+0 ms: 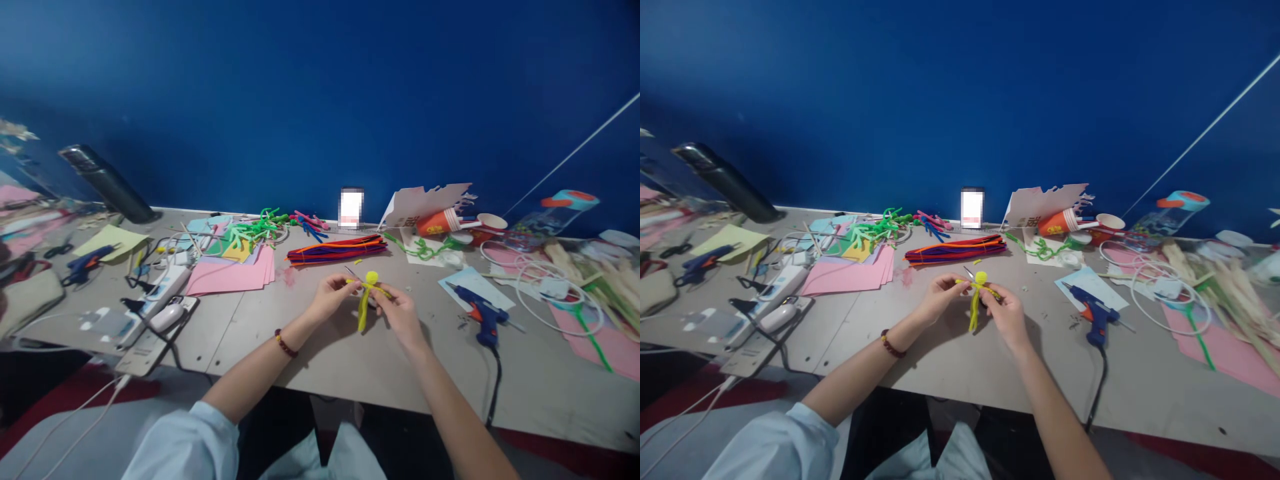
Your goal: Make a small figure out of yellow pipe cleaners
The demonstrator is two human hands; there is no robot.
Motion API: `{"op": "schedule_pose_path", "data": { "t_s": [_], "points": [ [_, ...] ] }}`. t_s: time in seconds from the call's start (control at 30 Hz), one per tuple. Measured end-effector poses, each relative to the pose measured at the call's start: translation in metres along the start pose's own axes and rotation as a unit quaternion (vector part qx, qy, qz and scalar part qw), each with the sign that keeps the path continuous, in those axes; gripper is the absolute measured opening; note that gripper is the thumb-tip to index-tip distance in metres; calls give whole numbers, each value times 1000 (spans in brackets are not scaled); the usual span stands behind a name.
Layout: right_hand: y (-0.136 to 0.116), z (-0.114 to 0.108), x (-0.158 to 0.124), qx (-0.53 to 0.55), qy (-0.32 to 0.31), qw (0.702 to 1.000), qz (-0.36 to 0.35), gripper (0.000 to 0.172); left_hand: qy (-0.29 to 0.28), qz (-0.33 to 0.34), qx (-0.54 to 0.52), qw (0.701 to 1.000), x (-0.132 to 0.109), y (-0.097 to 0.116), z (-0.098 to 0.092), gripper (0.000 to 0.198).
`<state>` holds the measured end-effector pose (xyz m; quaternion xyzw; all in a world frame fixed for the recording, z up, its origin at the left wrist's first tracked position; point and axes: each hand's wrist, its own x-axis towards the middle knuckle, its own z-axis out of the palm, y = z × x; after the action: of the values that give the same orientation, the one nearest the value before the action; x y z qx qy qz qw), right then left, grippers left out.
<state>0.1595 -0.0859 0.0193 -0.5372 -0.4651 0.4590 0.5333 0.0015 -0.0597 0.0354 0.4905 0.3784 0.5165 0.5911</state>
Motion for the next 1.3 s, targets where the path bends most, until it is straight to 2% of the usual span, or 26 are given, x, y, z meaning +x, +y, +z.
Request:
{"op": "schedule_pose_path", "data": {
  "t_s": [0.17,0.37,0.57,0.8,0.87,1.0,1.13,1.23,1.3],
  "points": [
    [-2,-1,1,5,18,1000,-10,38,-26,4,11,1000,-1,1,0,26],
    [6,-2,4,38,-10,999,7,36,-89,-51,-12,995,-5,-6,5,35],
    [3,-2,2,24,-41,999,22,39,-131,-81,-26,988,-8,-7,8,38],
    [0,-3,1,7,-40,999,10,43,-141,-135,-82,977,-7,-6,6,37],
    [1,-5,1,30,-54,998,6,44,-142,-139,-110,974,-6,-6,4,36],
    [1,-9,0,125,-88,988,11,41,-162,-172,-178,955,-7,-5,4,34],
    [-4,-6,-3,140,-103,985,-17,43,-240,-249,-214,914,-11,-3,4,30],
    [-5,-4,-3,122,-92,988,-13,39,-299,-290,-216,883,-11,-3,3,33],
    [-3,-4,-1,114,-62,991,-14,39,-306,-305,-199,880,-9,-3,1,38]
  ]
}}
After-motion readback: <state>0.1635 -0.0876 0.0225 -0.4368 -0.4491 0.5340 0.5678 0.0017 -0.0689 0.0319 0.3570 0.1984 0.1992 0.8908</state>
